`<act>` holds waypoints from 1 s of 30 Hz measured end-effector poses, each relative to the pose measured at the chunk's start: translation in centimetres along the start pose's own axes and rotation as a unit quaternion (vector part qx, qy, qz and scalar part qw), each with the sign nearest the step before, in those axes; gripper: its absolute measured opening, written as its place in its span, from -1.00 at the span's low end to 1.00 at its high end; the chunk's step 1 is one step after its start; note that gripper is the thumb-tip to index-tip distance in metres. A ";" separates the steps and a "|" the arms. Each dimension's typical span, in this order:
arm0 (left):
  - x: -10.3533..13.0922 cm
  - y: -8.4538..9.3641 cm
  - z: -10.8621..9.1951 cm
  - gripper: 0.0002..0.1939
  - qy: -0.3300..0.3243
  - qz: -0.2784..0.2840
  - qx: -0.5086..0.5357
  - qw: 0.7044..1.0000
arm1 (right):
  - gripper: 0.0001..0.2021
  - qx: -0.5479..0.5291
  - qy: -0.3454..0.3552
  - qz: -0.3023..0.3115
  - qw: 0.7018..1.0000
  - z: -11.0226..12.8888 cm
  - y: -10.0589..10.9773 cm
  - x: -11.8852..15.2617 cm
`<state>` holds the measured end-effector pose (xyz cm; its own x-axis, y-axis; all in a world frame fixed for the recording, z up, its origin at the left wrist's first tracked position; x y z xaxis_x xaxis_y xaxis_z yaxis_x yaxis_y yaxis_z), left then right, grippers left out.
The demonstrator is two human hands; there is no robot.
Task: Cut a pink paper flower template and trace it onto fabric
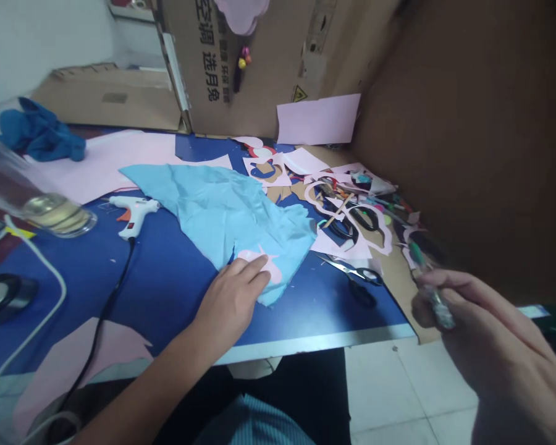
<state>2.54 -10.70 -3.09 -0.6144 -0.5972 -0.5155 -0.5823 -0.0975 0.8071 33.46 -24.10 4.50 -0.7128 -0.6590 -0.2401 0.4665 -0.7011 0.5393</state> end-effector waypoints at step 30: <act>-0.3 0.6 -0.8 -0.59 -0.019 -0.009 -0.046 0.999 | -0.72 -0.102 -0.040 0.224 0.969 5.1 -14.2 -0.9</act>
<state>2.79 -11.21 -2.26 -0.6253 -0.5642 -0.5392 -0.5435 -0.1810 0.8196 24.78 -12.18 1.20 -0.4501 -0.8917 0.0481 0.8259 -0.3952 0.4020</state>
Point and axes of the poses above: each hand's wrist, its own x-axis away from the middle knuckle, its own y-axis out of the back of the hand, z = x × y, the point moved 7 cm from there along -x, towards the middle knuckle, and after that the axes turned 14 degrees about -z, right-handed, at the moved point
